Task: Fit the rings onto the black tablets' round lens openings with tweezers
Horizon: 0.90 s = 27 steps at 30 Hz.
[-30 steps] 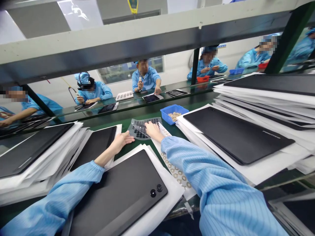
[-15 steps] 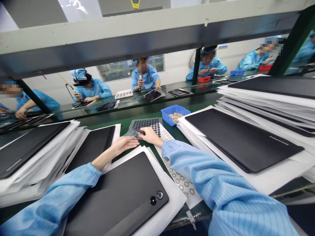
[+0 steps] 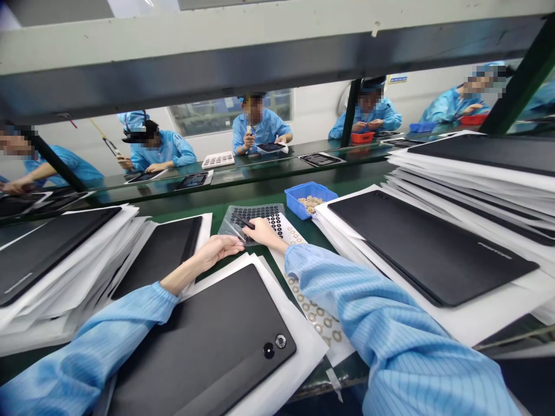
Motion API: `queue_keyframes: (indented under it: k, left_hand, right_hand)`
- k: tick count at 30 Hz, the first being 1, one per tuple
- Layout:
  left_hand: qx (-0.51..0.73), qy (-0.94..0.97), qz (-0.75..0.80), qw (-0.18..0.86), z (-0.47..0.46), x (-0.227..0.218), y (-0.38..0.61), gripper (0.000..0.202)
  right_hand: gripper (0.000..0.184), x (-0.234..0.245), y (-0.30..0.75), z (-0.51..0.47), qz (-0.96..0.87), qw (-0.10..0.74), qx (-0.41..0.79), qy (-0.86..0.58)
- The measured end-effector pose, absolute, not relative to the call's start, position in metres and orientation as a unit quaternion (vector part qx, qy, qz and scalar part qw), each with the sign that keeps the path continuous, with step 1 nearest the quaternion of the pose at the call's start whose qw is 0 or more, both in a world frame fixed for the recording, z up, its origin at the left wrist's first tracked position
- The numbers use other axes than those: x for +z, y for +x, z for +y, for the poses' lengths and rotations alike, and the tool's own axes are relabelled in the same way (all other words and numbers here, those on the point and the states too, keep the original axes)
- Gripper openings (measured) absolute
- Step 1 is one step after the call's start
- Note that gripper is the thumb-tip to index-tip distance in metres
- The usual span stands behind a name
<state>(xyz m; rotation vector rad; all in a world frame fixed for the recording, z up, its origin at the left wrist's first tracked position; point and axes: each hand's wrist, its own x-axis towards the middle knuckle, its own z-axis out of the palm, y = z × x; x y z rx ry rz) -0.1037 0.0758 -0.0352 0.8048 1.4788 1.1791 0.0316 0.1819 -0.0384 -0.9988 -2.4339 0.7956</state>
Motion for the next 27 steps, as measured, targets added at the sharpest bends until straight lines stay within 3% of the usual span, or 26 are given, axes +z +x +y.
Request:
queue_keyframes:
  k: [13, 17, 27]
  left_hand:
    - [0.481, 0.360, 0.612, 0.514, 0.077, -0.040, -0.107, 0.023]
    - [0.477, 0.361, 0.614, 0.515, 0.075, -0.038, -0.105, 0.023]
    - [0.468, 0.362, 0.624, 0.511, 0.075, -0.035, -0.105, 0.023]
  right_hand:
    - [0.035, -0.038, 0.021, 0.178, -0.843, 0.264, 0.353, -0.310]
    - [0.027, -0.034, 0.023, 0.186, -0.840, 0.255, 0.308, -0.366]
    - [0.031, -0.045, 0.049, 0.222, -0.815, 0.244, 0.140, -0.506]
